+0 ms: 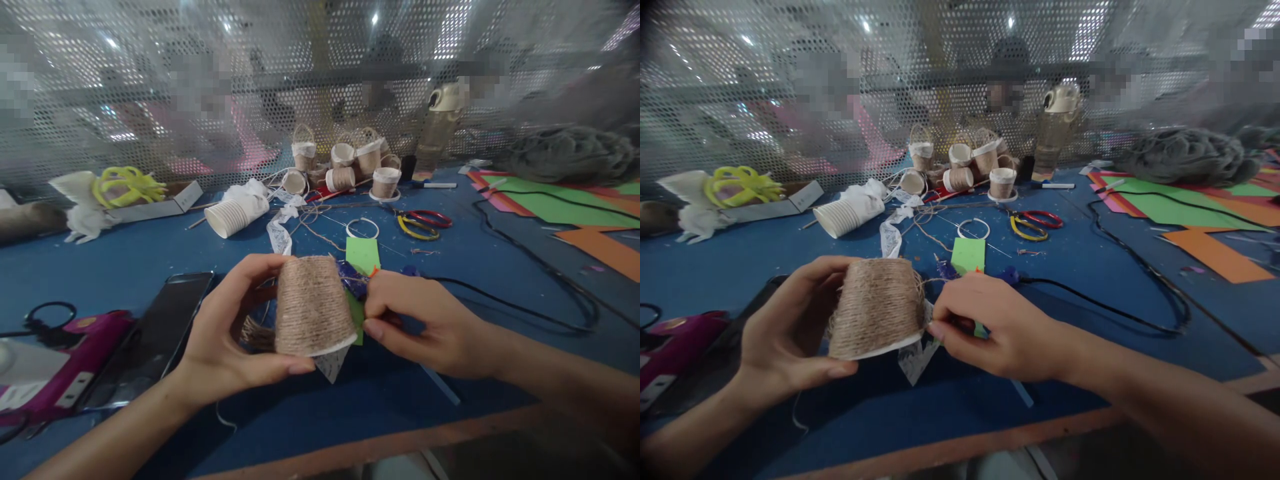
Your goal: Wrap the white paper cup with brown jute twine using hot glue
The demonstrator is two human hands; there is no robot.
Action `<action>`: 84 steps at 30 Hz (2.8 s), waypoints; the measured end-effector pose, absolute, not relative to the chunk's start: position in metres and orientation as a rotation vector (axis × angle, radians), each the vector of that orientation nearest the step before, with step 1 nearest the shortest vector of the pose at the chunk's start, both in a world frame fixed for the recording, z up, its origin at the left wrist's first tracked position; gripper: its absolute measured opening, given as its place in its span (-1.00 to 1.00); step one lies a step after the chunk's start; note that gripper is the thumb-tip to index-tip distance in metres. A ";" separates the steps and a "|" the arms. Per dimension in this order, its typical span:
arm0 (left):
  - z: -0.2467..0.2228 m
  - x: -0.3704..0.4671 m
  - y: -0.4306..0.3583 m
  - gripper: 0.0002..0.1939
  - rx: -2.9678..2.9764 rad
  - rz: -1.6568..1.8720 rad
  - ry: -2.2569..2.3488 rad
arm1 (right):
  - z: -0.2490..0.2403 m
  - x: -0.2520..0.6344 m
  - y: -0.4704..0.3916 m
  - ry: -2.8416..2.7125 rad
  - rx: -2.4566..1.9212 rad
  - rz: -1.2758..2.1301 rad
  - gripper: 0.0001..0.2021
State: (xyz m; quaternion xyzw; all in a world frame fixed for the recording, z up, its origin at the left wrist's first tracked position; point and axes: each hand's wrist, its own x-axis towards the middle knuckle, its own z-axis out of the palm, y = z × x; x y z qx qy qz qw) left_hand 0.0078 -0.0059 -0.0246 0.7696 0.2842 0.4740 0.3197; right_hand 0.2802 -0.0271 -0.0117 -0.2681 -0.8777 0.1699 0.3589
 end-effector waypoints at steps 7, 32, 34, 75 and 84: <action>-0.026 0.008 -0.007 -0.18 1.985 1.263 0.715 | -0.011 0.279 -0.027 -2.250 -0.666 0.500 -0.79; -0.027 0.015 0.000 -0.12 1.919 1.364 0.329 | -0.012 0.279 -0.031 -2.200 -0.619 0.726 -0.79; -0.026 0.016 0.001 -0.14 1.913 1.373 0.300 | -0.012 0.279 -0.030 -2.186 -0.621 0.750 -0.78; -0.022 0.018 0.001 -0.09 1.994 1.486 0.296 | -0.007 0.280 -0.032 -2.156 -0.638 0.660 -0.78; -0.025 0.020 -0.003 -0.08 1.923 1.444 0.322 | -0.010 0.277 -0.031 -2.174 -0.605 0.870 -0.77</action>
